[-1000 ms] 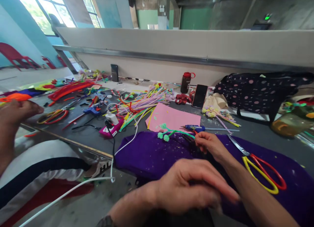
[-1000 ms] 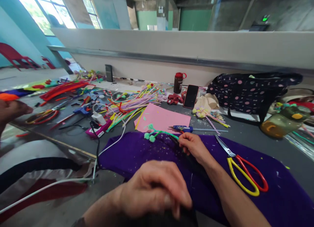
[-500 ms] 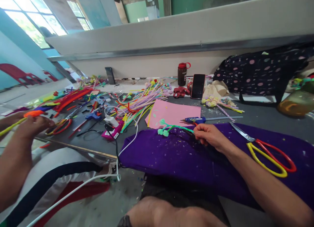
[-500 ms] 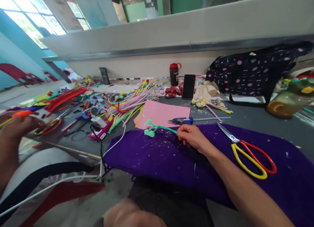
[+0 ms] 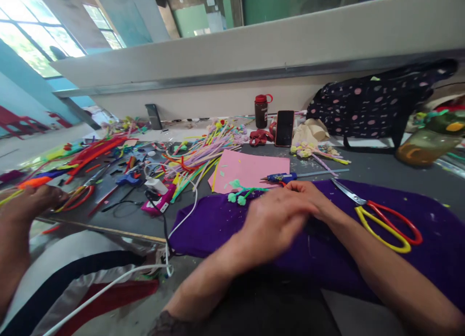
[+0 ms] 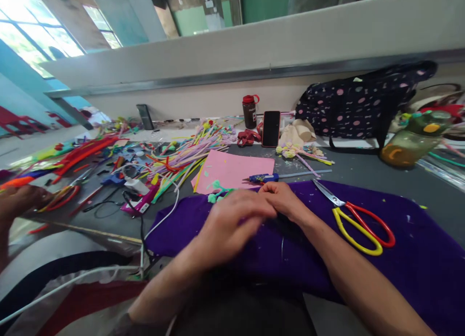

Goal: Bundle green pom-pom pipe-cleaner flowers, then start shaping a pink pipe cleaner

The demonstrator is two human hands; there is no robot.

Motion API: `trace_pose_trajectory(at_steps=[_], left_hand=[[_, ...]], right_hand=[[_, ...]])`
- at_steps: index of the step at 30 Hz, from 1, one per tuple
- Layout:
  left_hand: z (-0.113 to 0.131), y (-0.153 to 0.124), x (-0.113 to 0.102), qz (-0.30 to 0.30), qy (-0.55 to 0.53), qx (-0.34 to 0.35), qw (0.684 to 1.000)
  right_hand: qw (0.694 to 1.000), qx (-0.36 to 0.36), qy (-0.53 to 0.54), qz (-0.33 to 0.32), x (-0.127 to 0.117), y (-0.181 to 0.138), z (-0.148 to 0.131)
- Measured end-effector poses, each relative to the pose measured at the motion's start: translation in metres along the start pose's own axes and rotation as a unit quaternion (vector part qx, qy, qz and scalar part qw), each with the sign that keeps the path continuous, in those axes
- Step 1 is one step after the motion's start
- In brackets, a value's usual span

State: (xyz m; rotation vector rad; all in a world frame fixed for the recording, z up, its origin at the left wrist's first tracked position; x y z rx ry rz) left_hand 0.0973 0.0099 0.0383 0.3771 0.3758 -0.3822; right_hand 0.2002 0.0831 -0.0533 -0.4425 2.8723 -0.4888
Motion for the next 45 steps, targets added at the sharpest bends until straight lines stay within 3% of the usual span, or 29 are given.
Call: trace_pose_trajectory(at_steps=[2,4,6,9,14,21,26,30,34,45], left_hand=[[-0.006,0.027,-0.005,-0.019,0.135,0.062,0.989],[-0.024,0.046,-0.005,-0.042,0.225,0.077,0.97],[-0.044,0.055,0.0,-0.062,0.238,0.087,0.965],[-0.059,0.057,-0.003,-0.026,0.247,0.103,0.963],[-0.064,0.055,-0.004,-0.025,0.212,0.13,0.968],[-0.071,0.054,-0.008,-0.042,0.154,0.111,0.981],[-0.079,0.053,-0.016,-0.007,0.106,0.062,0.992],[-0.079,0.052,-0.026,0.035,0.093,0.034,0.994],[-0.068,0.053,-0.03,0.056,0.095,0.051,0.993],[-0.07,0.066,-0.012,0.004,0.08,0.038,0.996]], right_hand=[[1.0,-0.006,0.002,-0.003,-0.001,0.001,-0.001],[1.0,-0.007,-0.003,-0.003,-0.002,0.002,-0.002],[1.0,-0.007,-0.013,0.006,-0.004,0.004,-0.002],[0.999,-0.006,-0.022,0.023,-0.009,0.006,-0.003],[0.999,-0.021,-0.018,0.033,-0.011,0.005,-0.008],[0.998,-0.051,-0.018,0.023,-0.008,0.001,-0.014],[0.997,-0.075,0.015,-0.025,-0.004,-0.001,-0.019],[0.994,-0.089,0.065,-0.01,-0.011,-0.003,-0.024],[0.993,-0.107,0.056,0.001,-0.01,-0.005,-0.027],[0.987,-0.149,0.013,0.057,-0.018,-0.009,-0.033]])
Point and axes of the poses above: each hand's wrist, its own y-axis towards the middle knuckle, its own x-axis out of the palm, z = x × y, the point moved 9 cm from there along y, towards the middle knuckle, and after that the axes turned 13 degrees about x, right-handed, at the moved point
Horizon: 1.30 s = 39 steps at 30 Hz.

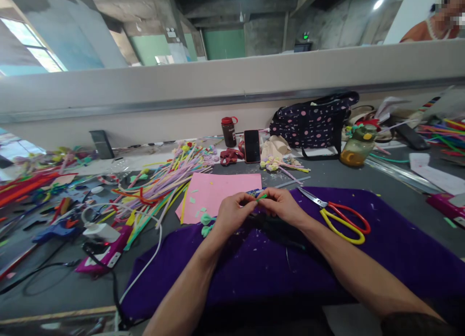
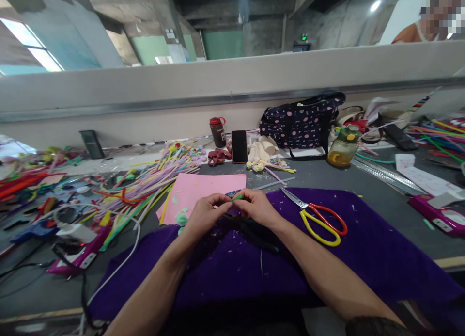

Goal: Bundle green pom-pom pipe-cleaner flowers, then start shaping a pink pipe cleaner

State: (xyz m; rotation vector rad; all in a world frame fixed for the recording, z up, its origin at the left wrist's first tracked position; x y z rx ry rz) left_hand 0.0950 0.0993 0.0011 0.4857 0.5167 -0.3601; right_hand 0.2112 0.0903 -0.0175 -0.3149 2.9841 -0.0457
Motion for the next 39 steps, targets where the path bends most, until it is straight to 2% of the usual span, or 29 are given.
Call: trace_pose_trajectory(at_steps=[3,8,11,14,16,19,21,28,32,35,39], left_hand=[[-0.002,0.004,0.003,-0.015,-0.035,-0.014,0.999],[-0.008,0.009,0.005,-0.001,-0.124,-0.065,0.99],[-0.012,0.01,0.008,0.002,-0.198,-0.092,0.976],[-0.015,0.01,0.009,0.0,-0.255,-0.101,0.962],[-0.014,0.01,0.009,-0.002,-0.275,-0.101,0.956],[-0.011,0.01,0.008,-0.005,-0.291,-0.096,0.952],[-0.009,0.009,0.009,-0.01,-0.298,-0.099,0.949],[-0.007,0.006,0.014,-0.032,-0.324,-0.101,0.94],[-0.005,0.003,0.019,-0.053,-0.339,-0.111,0.933],[-0.002,0.002,0.021,-0.063,-0.348,-0.113,0.928],[0.006,0.002,0.016,-0.063,-0.318,-0.081,0.942]], right_hand=[[1.0,-0.013,-0.004,0.012,-0.002,-0.002,-0.005],[0.999,-0.024,0.011,0.029,-0.004,-0.001,-0.005],[0.995,-0.042,0.016,0.087,-0.013,-0.002,-0.005],[0.98,-0.097,-0.044,0.169,-0.023,-0.01,-0.013],[0.959,-0.162,-0.123,0.199,-0.021,-0.019,-0.026],[0.915,-0.272,-0.223,0.196,-0.007,-0.032,-0.044],[0.89,-0.32,-0.259,0.194,0.0,-0.038,-0.049],[0.807,-0.416,-0.358,0.216,0.008,-0.053,-0.053],[0.775,-0.428,-0.419,0.2,0.013,-0.06,-0.054],[0.783,-0.399,-0.439,0.187,0.014,-0.058,-0.054],[0.843,-0.326,-0.387,0.182,0.01,-0.051,-0.056]])
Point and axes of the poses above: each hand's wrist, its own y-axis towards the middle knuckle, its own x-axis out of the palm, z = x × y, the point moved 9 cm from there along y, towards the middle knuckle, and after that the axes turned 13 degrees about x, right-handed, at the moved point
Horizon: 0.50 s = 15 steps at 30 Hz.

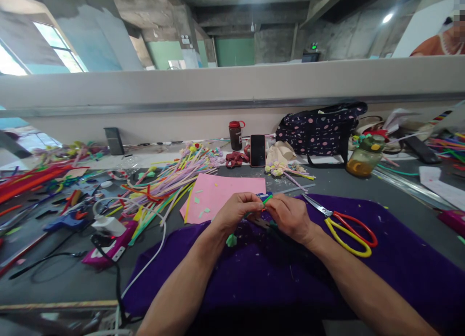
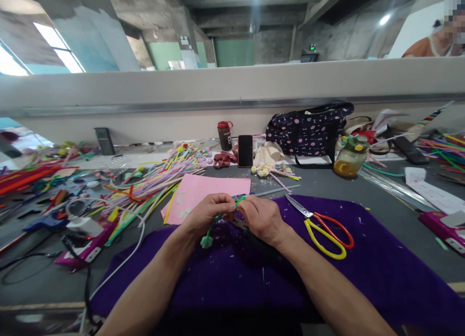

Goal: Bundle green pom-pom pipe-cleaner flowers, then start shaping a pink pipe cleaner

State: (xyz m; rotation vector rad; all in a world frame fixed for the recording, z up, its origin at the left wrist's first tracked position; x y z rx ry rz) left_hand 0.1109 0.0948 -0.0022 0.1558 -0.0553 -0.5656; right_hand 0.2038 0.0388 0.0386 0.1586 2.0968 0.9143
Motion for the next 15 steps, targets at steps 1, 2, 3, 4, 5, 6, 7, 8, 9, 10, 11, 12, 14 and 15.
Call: trace_pose_trajectory(at_steps=[1,2,3,4,5,6,7,8,9,10,11,12,14,15], left_hand=[[0.004,0.0,-0.001,0.001,0.027,0.016,1.0],[0.009,-0.001,-0.003,0.003,0.065,0.037,0.997],[0.016,-0.001,-0.006,0.006,0.115,0.063,0.991],[0.024,-0.002,-0.007,0.008,0.174,0.095,0.98],[0.032,-0.004,-0.007,0.006,0.239,0.129,0.962],[0.04,-0.006,-0.004,-0.002,0.305,0.164,0.938],[0.047,-0.008,0.0,-0.014,0.364,0.198,0.91],[0.052,-0.011,0.006,-0.028,0.416,0.229,0.88],[0.055,-0.014,0.012,-0.045,0.458,0.256,0.85],[0.058,-0.017,0.018,-0.058,0.489,0.279,0.824],[0.06,-0.02,0.023,-0.066,0.509,0.296,0.805],[0.06,-0.022,0.026,-0.069,0.521,0.306,0.794],[0.061,-0.024,0.025,-0.051,0.525,0.302,0.794],[0.061,-0.023,0.021,-0.033,0.519,0.288,0.804]], right_hand=[[0.999,0.036,0.027,-0.007,0.001,0.002,0.003],[0.995,0.079,0.064,-0.018,0.003,0.004,0.008],[0.984,0.131,0.115,-0.035,0.008,0.005,0.015],[0.963,0.188,0.181,-0.061,0.014,0.004,0.023],[0.929,0.25,0.257,-0.092,0.024,0.003,0.031],[0.881,0.308,0.335,-0.128,0.035,-0.001,0.038],[0.824,0.359,0.405,-0.166,0.047,-0.006,0.043],[0.766,0.398,0.463,-0.203,0.058,-0.011,0.045],[0.712,0.427,0.505,-0.235,0.067,-0.016,0.045],[0.667,0.446,0.536,-0.262,0.074,-0.02,0.044],[0.631,0.457,0.558,-0.284,0.079,-0.023,0.042],[0.606,0.46,0.574,-0.302,0.082,-0.025,0.04],[0.599,0.451,0.582,-0.314,0.082,-0.024,0.036],[0.623,0.441,0.571,-0.302,0.078,-0.022,0.037]])
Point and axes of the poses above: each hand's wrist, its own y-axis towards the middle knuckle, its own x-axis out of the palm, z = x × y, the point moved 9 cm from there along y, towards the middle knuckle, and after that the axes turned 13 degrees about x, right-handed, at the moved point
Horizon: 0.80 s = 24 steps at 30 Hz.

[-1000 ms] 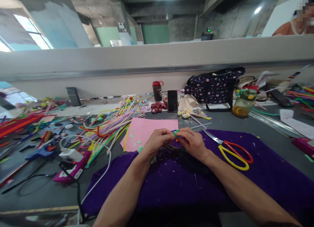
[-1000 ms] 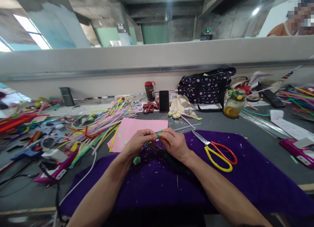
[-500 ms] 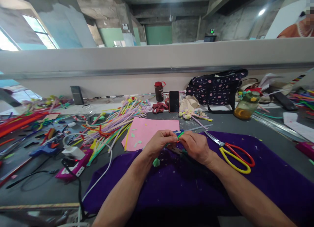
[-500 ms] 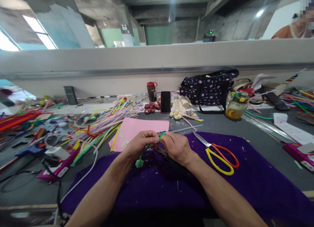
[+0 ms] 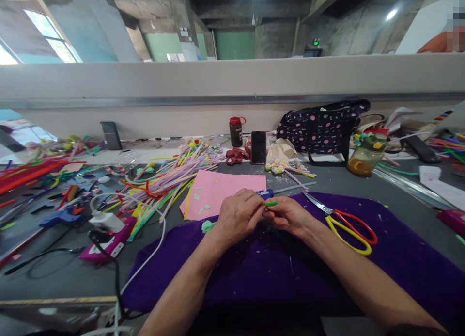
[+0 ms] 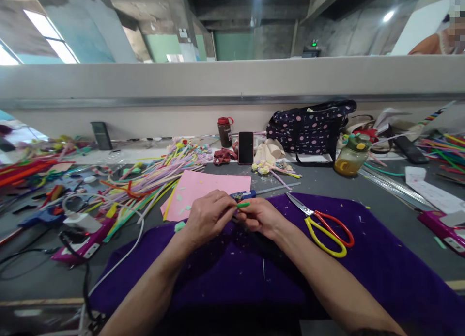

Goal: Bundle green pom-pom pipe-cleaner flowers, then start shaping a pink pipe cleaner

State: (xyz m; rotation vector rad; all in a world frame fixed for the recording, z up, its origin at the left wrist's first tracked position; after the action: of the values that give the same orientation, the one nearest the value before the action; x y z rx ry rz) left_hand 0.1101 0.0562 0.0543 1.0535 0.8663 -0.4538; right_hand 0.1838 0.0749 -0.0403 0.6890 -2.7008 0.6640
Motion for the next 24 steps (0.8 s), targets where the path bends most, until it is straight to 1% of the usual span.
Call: trace_pose_trajectory(at_steps=[1,2,3,4,5,6,8,10,11,12,14,15,17,19,21,22,24], left_hand=[[-0.006,-0.002,-0.002,0.01,-0.015,-0.033,0.999],[-0.014,-0.005,-0.002,0.02,-0.042,-0.073,0.996],[-0.022,-0.008,-0.002,0.028,-0.079,-0.113,0.99],[-0.029,-0.011,-0.001,0.032,-0.125,-0.151,0.98],[-0.035,-0.014,0.002,0.034,-0.175,-0.183,0.967],[-0.038,-0.017,0.005,0.033,-0.227,-0.21,0.951],[-0.042,-0.021,0.012,0.033,-0.32,-0.249,0.914],[-0.041,-0.024,0.018,0.032,-0.392,-0.273,0.878],[-0.039,-0.024,0.02,0.03,-0.416,-0.28,0.865],[-0.038,-0.025,0.022,0.026,-0.434,-0.283,0.855],[-0.035,-0.024,0.025,0.019,-0.456,-0.283,0.844],[-0.034,-0.024,0.026,0.017,-0.463,-0.28,0.841],[-0.033,-0.023,0.027,0.016,-0.474,-0.275,0.836],[-0.033,-0.022,0.028,0.012,-0.474,-0.274,0.837],[-0.032,-0.021,0.027,0.01,-0.465,-0.272,0.842],[-0.032,-0.02,0.026,0.008,-0.458,-0.267,0.848],[-0.029,-0.018,0.023,0.003,-0.433,-0.247,0.867]], right_hand=[[0.998,-0.037,-0.031,0.034,-0.003,-0.003,-0.007],[0.989,-0.09,-0.075,0.087,-0.008,-0.01,-0.017],[0.968,-0.155,-0.129,0.15,-0.013,-0.02,-0.029],[0.932,-0.225,-0.19,0.212,-0.014,-0.032,-0.041],[0.885,-0.293,-0.252,0.26,-0.012,-0.046,-0.052],[0.832,-0.353,-0.314,0.291,-0.006,-0.059,-0.06],[0.73,-0.441,-0.42,0.31,0.011,-0.076,-0.066],[0.65,-0.488,-0.5,0.299,0.026,-0.083,-0.063],[0.617,-0.502,-0.53,0.293,0.031,-0.084,-0.06],[0.592,-0.51,-0.555,0.287,0.035,-0.084,-0.057],[0.557,-0.518,-0.587,0.279,0.04,-0.084,-0.053],[0.546,-0.52,-0.596,0.277,0.041,-0.084,-0.051],[0.537,-0.515,-0.611,0.269,0.042,-0.084,-0.049],[0.546,-0.505,-0.615,0.262,0.043,-0.082,-0.048],[0.574,-0.492,-0.601,0.259,0.042,-0.081,-0.05],[0.595,-0.483,-0.589,0.256,0.041,-0.08,-0.052],[0.651,-0.449,-0.565,0.236,0.04,-0.076,-0.055]])
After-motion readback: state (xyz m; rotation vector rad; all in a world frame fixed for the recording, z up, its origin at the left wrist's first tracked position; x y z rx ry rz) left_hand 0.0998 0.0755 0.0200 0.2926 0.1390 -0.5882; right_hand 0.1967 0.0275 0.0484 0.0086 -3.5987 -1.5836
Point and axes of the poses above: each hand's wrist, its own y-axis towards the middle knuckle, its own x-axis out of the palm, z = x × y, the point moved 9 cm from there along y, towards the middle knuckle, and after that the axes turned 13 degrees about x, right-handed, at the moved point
